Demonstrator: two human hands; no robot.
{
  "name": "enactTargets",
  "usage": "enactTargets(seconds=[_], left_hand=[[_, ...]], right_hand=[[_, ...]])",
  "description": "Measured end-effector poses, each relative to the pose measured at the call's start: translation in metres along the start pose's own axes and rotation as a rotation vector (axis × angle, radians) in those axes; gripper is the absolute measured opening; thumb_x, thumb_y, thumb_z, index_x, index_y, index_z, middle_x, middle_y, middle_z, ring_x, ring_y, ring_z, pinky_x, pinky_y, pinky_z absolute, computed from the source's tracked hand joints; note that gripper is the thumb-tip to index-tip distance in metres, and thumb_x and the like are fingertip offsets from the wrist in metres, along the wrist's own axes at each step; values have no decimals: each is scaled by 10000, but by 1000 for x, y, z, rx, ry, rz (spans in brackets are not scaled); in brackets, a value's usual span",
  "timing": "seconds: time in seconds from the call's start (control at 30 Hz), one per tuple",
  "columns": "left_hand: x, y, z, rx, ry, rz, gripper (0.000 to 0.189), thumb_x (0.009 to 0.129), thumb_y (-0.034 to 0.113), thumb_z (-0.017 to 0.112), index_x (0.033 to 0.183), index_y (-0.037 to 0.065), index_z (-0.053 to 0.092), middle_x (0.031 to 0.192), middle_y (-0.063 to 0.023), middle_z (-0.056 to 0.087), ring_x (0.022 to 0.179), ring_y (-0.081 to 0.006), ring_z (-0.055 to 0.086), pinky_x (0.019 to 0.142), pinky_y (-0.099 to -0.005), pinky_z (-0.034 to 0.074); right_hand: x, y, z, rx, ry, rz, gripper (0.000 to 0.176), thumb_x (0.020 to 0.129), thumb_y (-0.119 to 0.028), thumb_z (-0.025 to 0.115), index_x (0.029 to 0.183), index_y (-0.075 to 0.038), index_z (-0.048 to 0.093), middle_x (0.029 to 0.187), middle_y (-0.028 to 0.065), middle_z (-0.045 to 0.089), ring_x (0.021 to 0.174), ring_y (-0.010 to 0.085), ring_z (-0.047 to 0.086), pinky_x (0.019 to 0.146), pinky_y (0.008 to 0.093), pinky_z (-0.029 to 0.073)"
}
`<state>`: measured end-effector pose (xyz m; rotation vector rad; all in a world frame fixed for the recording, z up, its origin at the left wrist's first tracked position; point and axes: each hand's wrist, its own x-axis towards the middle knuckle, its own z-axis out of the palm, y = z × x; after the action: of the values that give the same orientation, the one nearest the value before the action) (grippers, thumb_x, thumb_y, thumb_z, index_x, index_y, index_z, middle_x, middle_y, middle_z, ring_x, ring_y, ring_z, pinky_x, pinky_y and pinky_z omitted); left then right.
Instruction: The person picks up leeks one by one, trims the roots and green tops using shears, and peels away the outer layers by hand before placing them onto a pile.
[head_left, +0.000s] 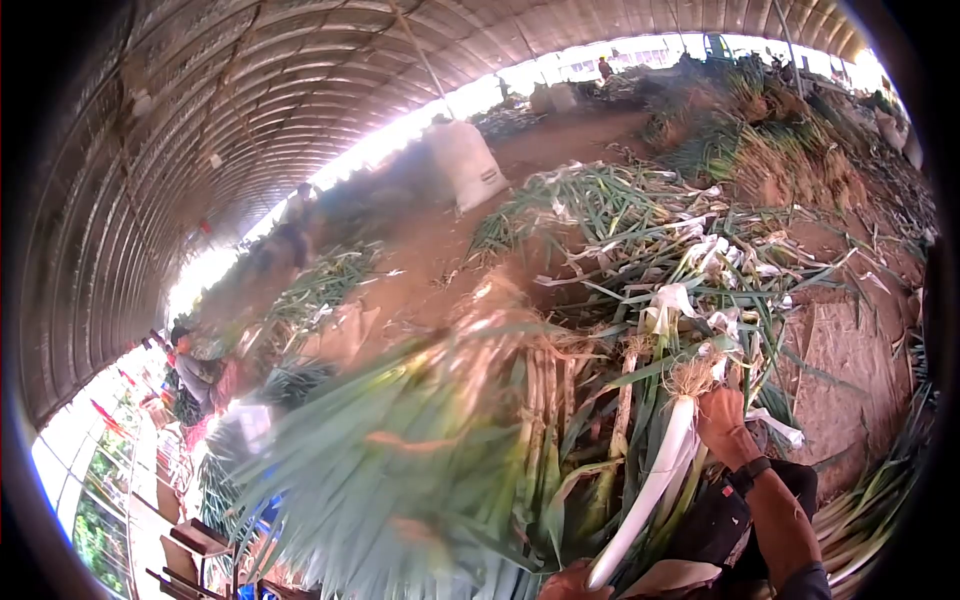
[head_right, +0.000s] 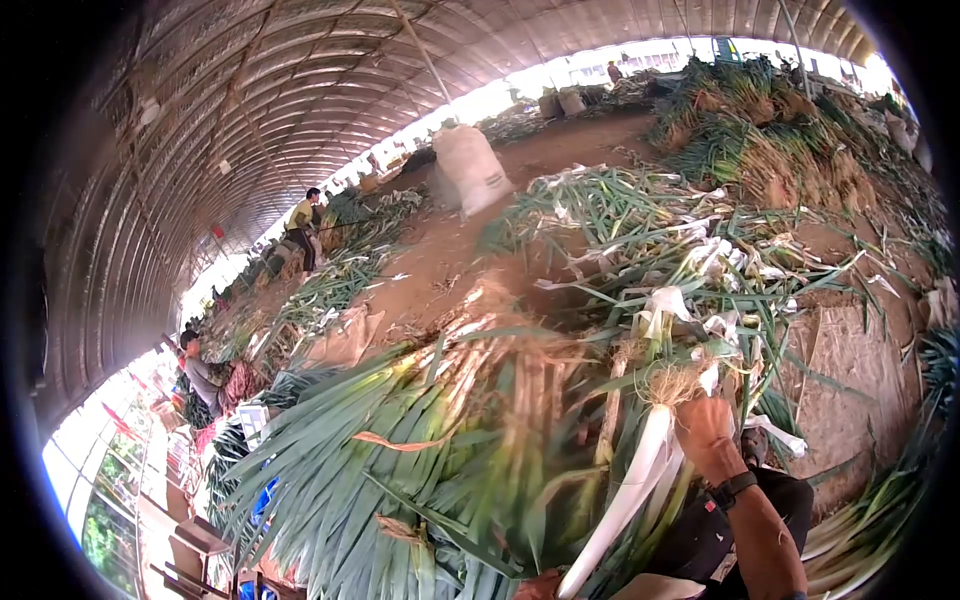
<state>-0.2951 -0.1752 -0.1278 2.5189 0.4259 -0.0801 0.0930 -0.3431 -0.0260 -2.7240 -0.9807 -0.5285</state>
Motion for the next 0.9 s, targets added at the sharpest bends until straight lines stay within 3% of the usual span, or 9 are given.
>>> enactTargets(seconds=[0.07,0.2,0.27,0.37,0.43,0.47,0.53,0.6,0.9], left_hand=[[2,0,4,-38,220,154,639,836,542,757,1266,78,666,1078,-152,712,898,-336,699,703,-485,553],[9,-27,6,-193,-277,-115,671,859,481,782,1391,127,577,1320,-174,616,1140,-386,645,882,-535,544],[-3,-58,53,-1967,-252,503,732,884,509,778,1478,189,496,1552,-105,426,1375,-424,485,1061,-640,431],[6,-75,53,-1920,-344,862,901,927,617,667,1616,165,304,1685,-151,225,1487,-491,308,1131,-700,343],[11,-116,15,-1063,-741,-111,1177,872,718,642,1546,-151,223,1514,-364,417,1397,-499,449,1094,-552,479],[9,-124,19,-939,-665,-41,1140,872,726,633,1527,-143,296,1489,-360,451,1390,-464,475,1043,-525,532],[8,-129,19,-2208,-990,-307,1072,883,757,582,1500,-102,404,1431,-337,529,1362,-435,521,961,-501,583],[-3,-70,-41,-975,-669,39,992,929,755,508,1484,-66,463,1396,-305,578,1281,-417,598,905,-502,592],[-11,-78,-37,-1473,-694,-353,847,1011,489,576,1596,-7,218,1597,-263,340,1186,-339,640,928,-517,565]], right_hand=[[4,5,4,37,-48,-2,141,854,-172,675,820,-36,688,693,169,680,638,359,679,553,454,513],[19,-8,-4,408,277,217,116,899,-83,637,822,-10,591,702,199,635,633,427,620,548,476,450],[23,-2,6,754,342,308,69,925,-18,584,857,-23,580,637,107,602,527,235,584,457,406,424],[24,8,25,1267,350,468,132,928,17,523,846,-49,602,628,19,571,481,124,508,396,299,388],[28,-1,-2,1506,260,614,126,931,0,517,858,-50,607,650,10,574,458,111,485,389,276,374],[29,-4,-14,1528,251,626,105,935,-20,526,866,-45,600,662,16,577,449,107,477,389,277,368],[29,-3,-46,1600,268,621,119,963,-122,562,888,-39,603,676,16,579,457,101,487,388,279,360],[35,23,-52,1576,477,750,225,996,-165,562,848,-8,623,648,27,580,471,119,502,445,282,392],[-3,32,-84,1355,-419,354,252,946,-138,729,1133,-1,630,763,50,679,549,96,614,457,256,481]])
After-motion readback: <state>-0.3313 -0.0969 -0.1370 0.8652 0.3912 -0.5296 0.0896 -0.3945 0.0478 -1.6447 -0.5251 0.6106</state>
